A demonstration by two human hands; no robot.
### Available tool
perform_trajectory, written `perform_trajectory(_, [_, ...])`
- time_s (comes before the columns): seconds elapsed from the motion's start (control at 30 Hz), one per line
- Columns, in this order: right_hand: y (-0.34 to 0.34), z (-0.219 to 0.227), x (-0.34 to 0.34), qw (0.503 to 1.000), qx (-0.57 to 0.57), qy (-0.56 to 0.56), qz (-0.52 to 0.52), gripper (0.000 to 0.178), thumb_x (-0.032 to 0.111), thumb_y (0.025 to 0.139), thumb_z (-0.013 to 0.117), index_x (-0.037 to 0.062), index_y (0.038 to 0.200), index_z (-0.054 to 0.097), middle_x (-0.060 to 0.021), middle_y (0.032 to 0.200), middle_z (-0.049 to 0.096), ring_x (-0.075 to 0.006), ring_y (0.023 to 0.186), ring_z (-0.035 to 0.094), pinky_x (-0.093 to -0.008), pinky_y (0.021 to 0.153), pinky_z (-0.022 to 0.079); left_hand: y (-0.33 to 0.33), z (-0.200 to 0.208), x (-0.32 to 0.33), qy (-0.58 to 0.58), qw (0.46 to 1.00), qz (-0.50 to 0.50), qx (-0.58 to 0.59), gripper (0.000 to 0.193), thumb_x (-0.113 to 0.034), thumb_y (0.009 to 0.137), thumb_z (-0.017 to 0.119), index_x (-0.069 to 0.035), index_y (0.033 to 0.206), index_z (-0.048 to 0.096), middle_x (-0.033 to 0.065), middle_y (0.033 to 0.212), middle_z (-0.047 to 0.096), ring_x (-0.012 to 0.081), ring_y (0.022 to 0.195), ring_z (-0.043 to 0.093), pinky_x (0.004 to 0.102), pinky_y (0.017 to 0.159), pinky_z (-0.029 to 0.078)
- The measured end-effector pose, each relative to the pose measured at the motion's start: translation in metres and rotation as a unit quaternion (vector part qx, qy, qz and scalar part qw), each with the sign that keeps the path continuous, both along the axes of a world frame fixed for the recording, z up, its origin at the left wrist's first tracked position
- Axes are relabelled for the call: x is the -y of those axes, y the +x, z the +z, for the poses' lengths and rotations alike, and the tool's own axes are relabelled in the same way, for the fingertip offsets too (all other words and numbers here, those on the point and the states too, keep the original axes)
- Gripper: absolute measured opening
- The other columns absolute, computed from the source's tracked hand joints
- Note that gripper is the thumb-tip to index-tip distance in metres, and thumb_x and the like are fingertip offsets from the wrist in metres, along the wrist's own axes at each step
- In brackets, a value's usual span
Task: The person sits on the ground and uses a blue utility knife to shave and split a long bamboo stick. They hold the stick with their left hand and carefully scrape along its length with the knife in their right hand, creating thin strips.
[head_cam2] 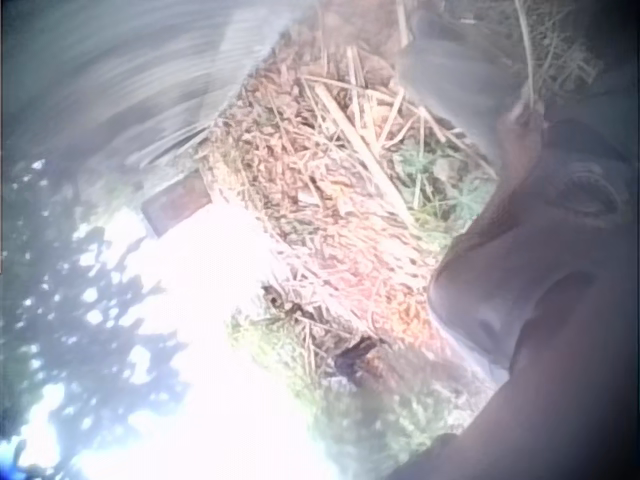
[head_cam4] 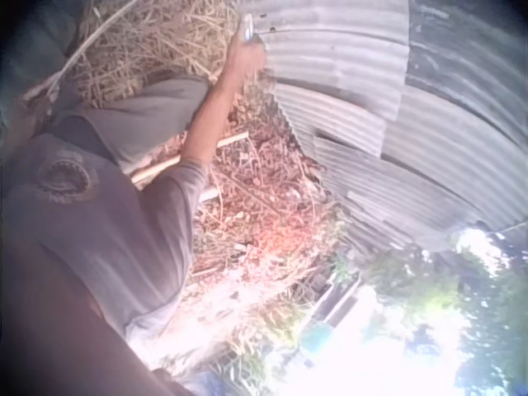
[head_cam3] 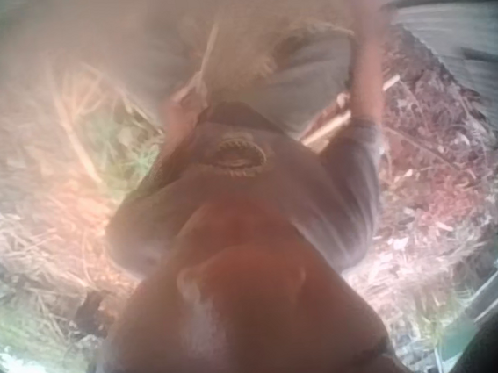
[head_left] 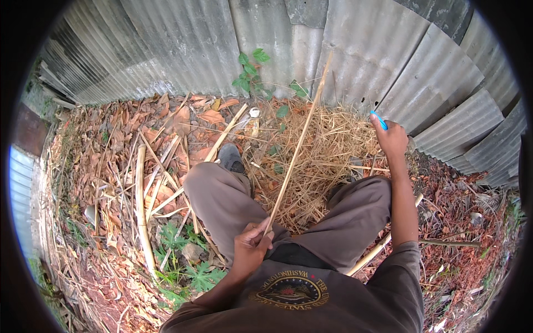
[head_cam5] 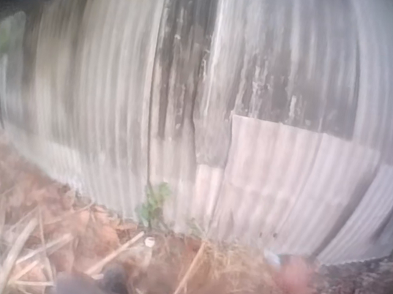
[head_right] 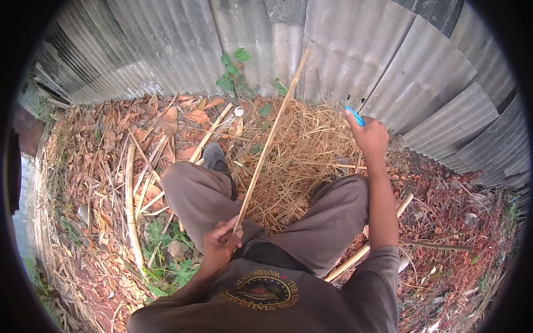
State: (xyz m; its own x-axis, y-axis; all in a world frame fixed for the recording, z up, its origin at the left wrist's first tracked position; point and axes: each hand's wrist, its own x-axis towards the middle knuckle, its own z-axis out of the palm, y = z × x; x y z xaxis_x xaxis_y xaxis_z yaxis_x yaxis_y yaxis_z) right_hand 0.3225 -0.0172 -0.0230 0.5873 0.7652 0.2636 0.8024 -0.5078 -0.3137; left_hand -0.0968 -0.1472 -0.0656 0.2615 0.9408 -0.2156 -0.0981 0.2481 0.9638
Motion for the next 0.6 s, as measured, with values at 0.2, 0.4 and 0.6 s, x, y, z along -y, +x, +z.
perform_trajectory(0.2, [-0.078,0.014,-0.001,0.946,0.090,0.101,0.296,0.067,0.075,0.068,0.063,0.0085,0.058,0.065,-0.0090,0.049,0.056,-0.0263,0.046,0.058,-0.0405,0.051,0.046,0.051,0.024,-0.066,-0.003,0.992,0.058,0.115,0.039,0.004,0.087,0.064,-0.001,0.126,0.059,0.0018,0.097,0.059,0.0062,0.069,0.058,0.0186,0.056,0.046])
perform_trajectory(0.4, [-0.112,0.006,-0.004,0.868,0.099,0.169,0.455,0.063,0.073,0.058,0.070,0.0116,0.054,0.060,-0.0035,0.048,0.052,-0.0228,0.046,0.055,-0.0343,0.054,0.043,0.079,0.028,-0.074,-0.034,0.990,0.045,0.131,0.040,0.002,0.088,0.066,-0.001,0.127,0.058,0.0029,0.098,0.061,0.0065,0.067,0.057,0.0184,0.054,0.045])
perform_trajectory(0.6, [-0.115,0.002,-0.005,0.864,0.109,0.159,0.465,0.063,0.073,0.056,0.071,0.0112,0.052,0.058,-0.0028,0.046,0.050,-0.0214,0.045,0.055,-0.0343,0.053,0.042,0.081,0.024,-0.066,0.069,0.996,0.027,0.052,0.037,0.004,0.089,0.063,0.000,0.125,0.060,0.0023,0.090,0.056,0.0058,0.064,0.055,0.0195,0.054,0.046])
